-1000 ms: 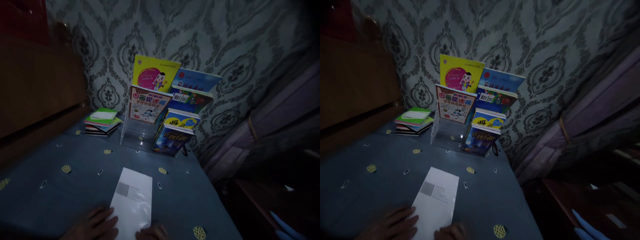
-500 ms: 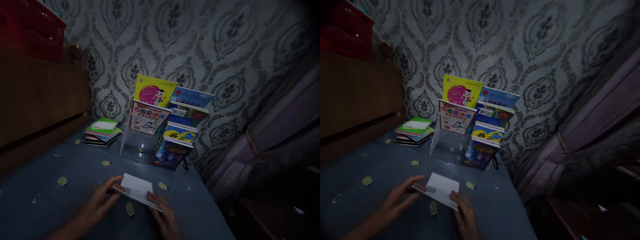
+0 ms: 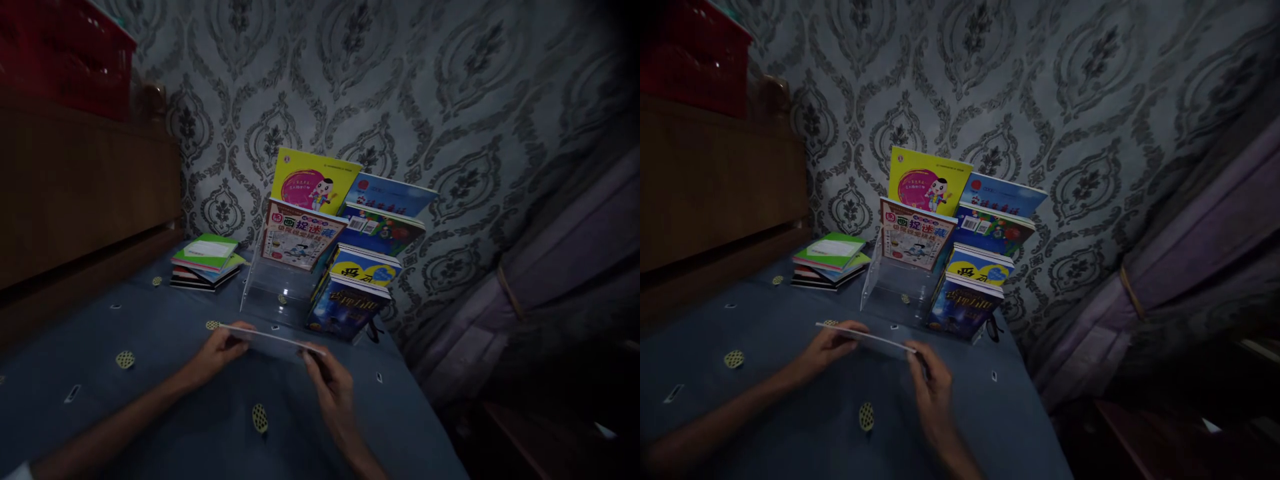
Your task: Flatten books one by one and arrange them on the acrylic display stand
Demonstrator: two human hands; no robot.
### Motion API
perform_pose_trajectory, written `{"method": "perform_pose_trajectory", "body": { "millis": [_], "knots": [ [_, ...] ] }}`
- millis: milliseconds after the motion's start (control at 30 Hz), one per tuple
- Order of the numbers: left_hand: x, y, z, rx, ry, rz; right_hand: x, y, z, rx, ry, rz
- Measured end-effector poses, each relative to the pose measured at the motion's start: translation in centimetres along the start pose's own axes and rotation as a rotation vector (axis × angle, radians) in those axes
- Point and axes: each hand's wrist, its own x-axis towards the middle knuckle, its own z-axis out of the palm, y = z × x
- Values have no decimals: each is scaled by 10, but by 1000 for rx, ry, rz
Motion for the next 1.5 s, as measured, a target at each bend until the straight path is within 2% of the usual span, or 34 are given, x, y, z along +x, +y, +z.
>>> {"method": "perform_pose_trajectory", "body": {
  "millis": [167,367,533,633,733,867,967,1133,1333,1500],
  "knots": [
    [8,7,4,85,68,57,6,4,10,76,15,33],
    [39,23,-4,103,131,189,34,1,5,-90,66,-117],
    [91,72,-17,236,172,392,95,-27,-13,-220,154,-202],
    [128,106,-28,358,259,492,139,-39,-23,-321,223,-319],
    [157,125,-39,549,340,582,175,-41,-29,-400,237,-392],
    [177,124,-48,815,456,584,202,-31,-29,-460,227,-402],
    [183,115,-49,914,491,554,213,-18,-23,-438,207,-360],
    [191,108,-48,934,491,484,223,-4,-16,-403,199,-307],
    [194,113,-50,924,488,500,224,-4,-18,-413,217,-309],
    [194,113,-49,985,479,420,223,-4,-17,-419,190,-302]
  ]
}}
